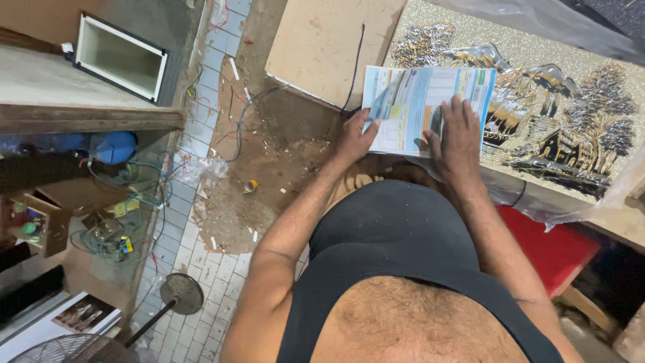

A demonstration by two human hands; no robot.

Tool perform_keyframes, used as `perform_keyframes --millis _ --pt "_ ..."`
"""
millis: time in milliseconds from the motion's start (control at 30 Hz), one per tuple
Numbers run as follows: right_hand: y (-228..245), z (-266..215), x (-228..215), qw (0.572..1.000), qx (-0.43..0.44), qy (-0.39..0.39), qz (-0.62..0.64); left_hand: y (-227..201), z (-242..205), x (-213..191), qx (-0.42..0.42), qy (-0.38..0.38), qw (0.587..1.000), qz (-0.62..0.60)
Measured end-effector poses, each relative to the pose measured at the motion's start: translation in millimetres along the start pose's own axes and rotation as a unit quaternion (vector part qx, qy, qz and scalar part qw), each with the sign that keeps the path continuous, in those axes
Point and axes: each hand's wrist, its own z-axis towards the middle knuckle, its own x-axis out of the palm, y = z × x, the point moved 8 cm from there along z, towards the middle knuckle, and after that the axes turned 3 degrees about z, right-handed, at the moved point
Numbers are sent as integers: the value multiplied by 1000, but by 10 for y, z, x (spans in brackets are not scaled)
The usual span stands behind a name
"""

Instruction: The person repeatedly flips through a stack of printed papers, separating them into smaller piles on a workbench. The person handles the papers by hand, moving them from one side to the other in a repetitive sorting motion.

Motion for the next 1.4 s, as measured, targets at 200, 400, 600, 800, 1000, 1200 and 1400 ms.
perform_keyframes --millis 200,400,600,800,1000,1200,1400 --pt "28 -103 238 998 -24 19 -48 -640 -48 -190 -53 -7 950 309" --pt "-43 -129 330 997 -28 16 -76 -1065 185 -280 -2 -142 943 301" --pt "-103 -95 378 995 -40 -2 -91 -746 395 -227 -11 -165 956 242" --pt "-106 -101 385 995 -35 -6 -93 -294 386 -214 -44 -170 977 119" --pt "-102 -142 398 995 -26 6 -94 -357 345 -217 14 -218 943 252" --pt "-143 -142 461 993 -37 9 -109 -317 354 -193 -19 -203 972 115" --pt "-199 -124 502 992 -31 0 -123 -404 345 -100 -44 -152 987 -27"
